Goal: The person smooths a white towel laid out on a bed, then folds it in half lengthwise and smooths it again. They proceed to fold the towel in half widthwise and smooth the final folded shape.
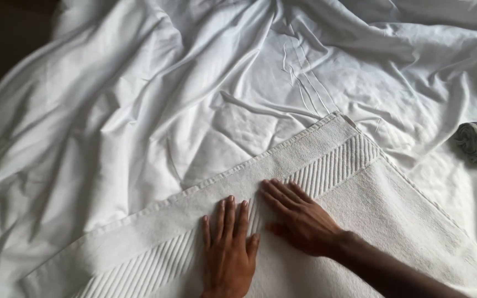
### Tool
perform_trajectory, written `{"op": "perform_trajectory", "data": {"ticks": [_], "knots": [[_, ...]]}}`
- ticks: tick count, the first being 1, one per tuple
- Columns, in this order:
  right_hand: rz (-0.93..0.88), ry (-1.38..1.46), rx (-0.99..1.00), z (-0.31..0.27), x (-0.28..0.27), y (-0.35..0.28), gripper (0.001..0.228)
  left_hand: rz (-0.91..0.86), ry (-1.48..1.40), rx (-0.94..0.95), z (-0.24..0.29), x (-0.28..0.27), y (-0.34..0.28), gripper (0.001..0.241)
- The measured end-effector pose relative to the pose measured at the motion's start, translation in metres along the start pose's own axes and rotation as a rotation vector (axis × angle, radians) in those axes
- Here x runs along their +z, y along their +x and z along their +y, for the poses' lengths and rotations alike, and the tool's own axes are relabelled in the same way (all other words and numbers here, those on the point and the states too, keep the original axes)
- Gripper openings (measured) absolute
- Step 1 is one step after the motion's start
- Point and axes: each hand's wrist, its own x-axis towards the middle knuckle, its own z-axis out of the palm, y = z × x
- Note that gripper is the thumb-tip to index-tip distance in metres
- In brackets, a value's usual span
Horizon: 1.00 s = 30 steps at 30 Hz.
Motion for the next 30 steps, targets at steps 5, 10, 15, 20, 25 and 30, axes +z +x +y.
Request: {"op": "perform_trajectory", "data": {"ticks": [5, 10, 15, 20, 25, 30], "knots": [[-0.112, -0.070, 0.284, 0.034, -0.001, -0.012, 0.086, 0.011, 0.048, -0.025, -0.025, -0.007, -0.014, 0.072], [-0.021, -0.082, 0.425, 0.083, 0.004, -0.049, 0.090, -0.097, 0.117, -0.178, -0.042, -0.030, -0.019, 0.074], [0.094, -0.131, 0.474, 0.102, 0.017, -0.074, 0.087, -0.254, 0.173, -0.417, -0.049, -0.040, -0.014, 0.077], [0.040, -0.209, 0.693, 0.089, 0.027, -0.061, 0.085, -0.308, 0.180, -0.560, -0.030, -0.062, -0.009, 0.078], [-0.014, -1.059, 0.256, 0.026, 0.057, -0.053, 0.082, -0.299, -0.044, -0.502, 0.032, -0.023, -0.018, 0.077], [-0.003, -0.013, 0.099, -0.048, 0.026, -0.066, 0.072, -0.246, -0.155, -0.133, 0.063, 0.004, -0.046, 0.071]]}}
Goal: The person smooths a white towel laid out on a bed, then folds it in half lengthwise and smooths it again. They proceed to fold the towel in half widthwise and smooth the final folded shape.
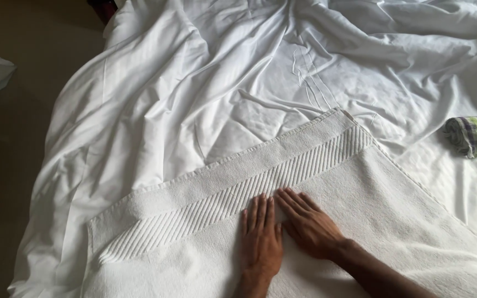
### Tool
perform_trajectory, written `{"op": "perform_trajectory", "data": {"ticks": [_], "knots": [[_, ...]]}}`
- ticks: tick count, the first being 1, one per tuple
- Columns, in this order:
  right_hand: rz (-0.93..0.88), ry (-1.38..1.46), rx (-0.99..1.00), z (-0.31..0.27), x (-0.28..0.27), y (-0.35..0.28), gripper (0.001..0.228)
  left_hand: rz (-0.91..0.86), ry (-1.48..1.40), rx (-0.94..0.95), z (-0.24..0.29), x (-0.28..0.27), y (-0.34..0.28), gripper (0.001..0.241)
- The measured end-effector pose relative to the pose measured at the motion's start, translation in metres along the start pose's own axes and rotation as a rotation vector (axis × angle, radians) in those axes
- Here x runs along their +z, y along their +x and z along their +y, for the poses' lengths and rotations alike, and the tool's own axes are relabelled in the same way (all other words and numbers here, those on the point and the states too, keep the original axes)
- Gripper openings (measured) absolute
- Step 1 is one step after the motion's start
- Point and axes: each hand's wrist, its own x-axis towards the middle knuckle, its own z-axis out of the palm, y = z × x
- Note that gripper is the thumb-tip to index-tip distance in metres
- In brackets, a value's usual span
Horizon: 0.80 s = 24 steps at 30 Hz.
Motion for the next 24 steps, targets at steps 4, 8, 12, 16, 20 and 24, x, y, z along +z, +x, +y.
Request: {"op": "perform_trajectory", "data": {"ticks": [4, 8, 12, 16, 20, 24], "knots": [[0.060, -0.077, 0.037, 0.025, 0.016, -0.013, 0.077, 0.311, 0.127, 0.106, -0.020, 0.010, -0.005, 0.074], [0.016, -0.106, 0.205, 0.036, 0.018, -0.025, 0.081, 0.516, 0.238, 0.055, -0.022, 0.004, -0.005, 0.076], [0.025, -0.146, 0.283, 0.041, 0.023, -0.033, 0.083, 0.585, 0.270, -0.059, -0.028, 0.006, -0.009, 0.076], [0.050, -0.136, 0.302, 0.047, 0.025, -0.041, 0.082, 0.577, 0.282, -0.120, -0.036, 0.010, -0.016, 0.078], [0.075, -0.123, 0.372, 0.049, 0.025, -0.049, 0.083, 0.582, 0.281, -0.173, -0.037, 0.012, -0.021, 0.080], [0.038, -0.151, 0.486, 0.040, 0.023, -0.053, 0.083, 0.676, 0.241, -0.176, -0.015, -0.014, -0.030, 0.080]]}}
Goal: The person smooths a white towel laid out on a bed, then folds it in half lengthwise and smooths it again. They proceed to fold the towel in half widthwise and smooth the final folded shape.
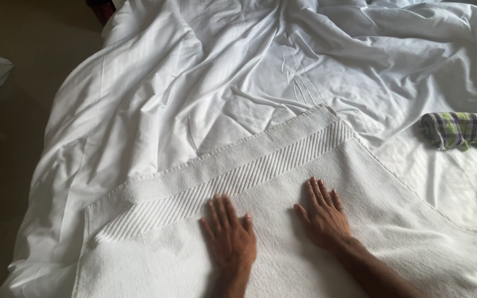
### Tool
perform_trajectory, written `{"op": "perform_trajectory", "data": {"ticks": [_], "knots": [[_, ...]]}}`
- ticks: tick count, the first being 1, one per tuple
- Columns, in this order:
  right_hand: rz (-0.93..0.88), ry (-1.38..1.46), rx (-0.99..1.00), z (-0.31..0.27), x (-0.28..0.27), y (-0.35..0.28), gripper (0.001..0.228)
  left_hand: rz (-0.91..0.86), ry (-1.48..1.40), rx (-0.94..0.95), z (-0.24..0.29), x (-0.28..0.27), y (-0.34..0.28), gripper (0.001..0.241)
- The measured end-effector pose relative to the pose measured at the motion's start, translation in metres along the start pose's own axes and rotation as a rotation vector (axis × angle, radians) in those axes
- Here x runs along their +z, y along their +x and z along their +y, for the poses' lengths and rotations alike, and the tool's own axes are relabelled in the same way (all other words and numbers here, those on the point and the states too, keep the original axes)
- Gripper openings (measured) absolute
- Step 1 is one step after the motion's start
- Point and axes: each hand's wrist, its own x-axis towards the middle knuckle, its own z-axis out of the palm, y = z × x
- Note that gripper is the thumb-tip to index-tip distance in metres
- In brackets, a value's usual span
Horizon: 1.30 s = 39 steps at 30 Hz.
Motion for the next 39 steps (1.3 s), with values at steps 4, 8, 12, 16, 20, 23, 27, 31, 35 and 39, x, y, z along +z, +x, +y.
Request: {"op": "perform_trajectory", "data": {"ticks": [4, 8, 12, 16, 20, 23, 27, 31, 35, 39], "knots": [[0.291, -0.150, -0.353, -0.007, 0.040, -0.012, 0.072, -1.008, 0.003, -0.080, 0.045, -0.052, 0.007, 0.074], [-0.068, 0.125, -0.427, -0.033, 0.007, -0.042, 0.071, -0.812, -0.129, 0.181, 0.051, -0.020, -0.041, 0.070], [-0.122, 0.064, -0.300, -0.035, -0.008, -0.050, 0.079, -0.209, -0.103, 0.221, 0.037, -0.004, -0.059, 0.077], [-0.110, 0.050, -0.220, -0.023, -0.002, -0.048, 0.086, -0.080, -0.019, 0.176, 0.025, -0.006, -0.047, 0.080], [-0.105, 0.086, -0.134, -0.008, 0.000, -0.046, 0.088, -0.557, 0.076, 0.005, 0.021, -0.050, -0.004, 0.082], [-0.073, 0.092, -0.093, 0.002, 0.005, -0.041, 0.089, -1.052, 0.130, -0.185, 0.012, -0.058, 0.011, 0.084], [-0.028, 0.140, -0.015, 0.012, 0.004, -0.034, 0.093, -0.979, 0.181, -0.255, -0.003, -0.046, 0.012, 0.084], [-0.074, 0.130, 0.071, 0.015, -0.010, -0.030, 0.097, -0.846, 0.159, -0.273, -0.019, -0.035, 0.011, 0.083], [-0.044, 0.113, 0.148, 0.032, 0.010, -0.018, 0.097, -0.798, 0.144, -0.298, -0.036, -0.032, 0.024, 0.079], [-0.112, -0.017, 0.253, 0.016, 0.003, -0.010, 0.091, -0.766, 0.194, -0.294, -0.040, -0.044, 0.047, 0.081]]}}
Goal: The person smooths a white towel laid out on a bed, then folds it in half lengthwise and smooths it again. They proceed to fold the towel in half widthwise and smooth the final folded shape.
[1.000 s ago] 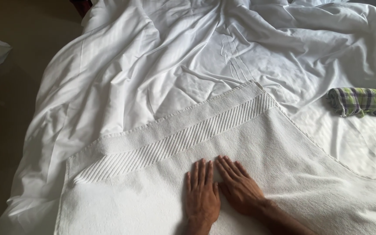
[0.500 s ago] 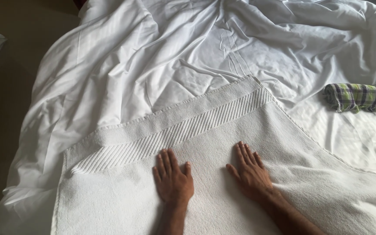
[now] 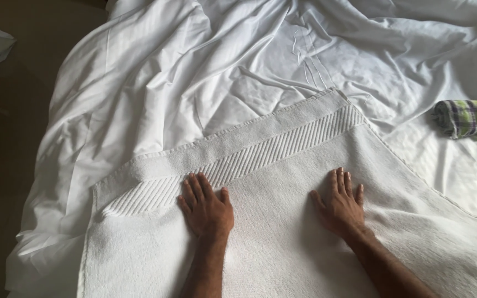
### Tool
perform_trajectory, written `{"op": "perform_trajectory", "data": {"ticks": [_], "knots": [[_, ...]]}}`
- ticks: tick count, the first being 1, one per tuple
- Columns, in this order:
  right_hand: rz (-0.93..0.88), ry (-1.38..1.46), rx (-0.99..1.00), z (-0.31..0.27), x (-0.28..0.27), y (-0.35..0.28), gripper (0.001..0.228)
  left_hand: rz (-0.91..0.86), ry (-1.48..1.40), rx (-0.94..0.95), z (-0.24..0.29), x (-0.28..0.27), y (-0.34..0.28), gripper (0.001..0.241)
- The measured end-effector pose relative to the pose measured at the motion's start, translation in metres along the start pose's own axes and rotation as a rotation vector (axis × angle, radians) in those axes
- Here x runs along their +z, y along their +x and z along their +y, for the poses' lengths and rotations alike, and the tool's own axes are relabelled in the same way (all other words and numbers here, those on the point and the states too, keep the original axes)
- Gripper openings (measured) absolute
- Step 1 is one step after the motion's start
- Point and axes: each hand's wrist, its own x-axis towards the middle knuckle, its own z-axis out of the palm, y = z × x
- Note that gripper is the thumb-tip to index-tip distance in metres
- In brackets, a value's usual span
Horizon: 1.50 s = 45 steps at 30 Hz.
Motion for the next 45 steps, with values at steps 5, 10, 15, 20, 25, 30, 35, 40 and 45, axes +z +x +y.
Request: {"op": "perform_trajectory", "data": {"ticks": [5, 10, 15, 20, 25, 30, 35, 40, 45], "knots": [[0.175, 0.112, -0.502, -0.049, 0.013, 0.007, 0.070, -0.078, -0.025, 0.226, 0.031, 0.018, 0.004, 0.078], [0.070, 0.224, -0.722, -0.117, -0.012, 0.012, 0.064, 0.082, -0.153, 0.544, 0.039, 0.047, 0.019, 0.067], [0.067, 0.192, -0.674, -0.137, -0.014, 0.045, 0.071, 0.092, -0.110, 0.493, 0.032, 0.037, 0.045, 0.067], [0.139, 0.120, -0.641, -0.134, -0.007, 0.073, 0.078, 0.121, -0.167, 0.482, 0.026, 0.039, 0.066, 0.069], [0.157, 0.114, -0.606, -0.127, -0.012, 0.086, 0.080, 0.174, -0.199, 0.446, 0.020, 0.040, 0.079, 0.070], [0.178, 0.145, -0.539, -0.121, -0.016, 0.095, 0.081, 0.223, -0.225, 0.318, 0.014, 0.037, 0.090, 0.072], [0.158, 0.138, -0.509, -0.150, -0.017, 0.093, 0.071, 0.188, -0.196, 0.325, 0.026, 0.034, 0.088, 0.072], [0.143, 0.166, -0.693, -0.175, -0.011, 0.103, 0.058, 0.218, -0.085, 0.565, 0.034, 0.056, 0.101, 0.077], [0.171, 0.113, -0.777, -0.176, -0.023, 0.121, 0.070, 0.196, -0.157, 0.543, 0.030, 0.048, 0.118, 0.070]]}}
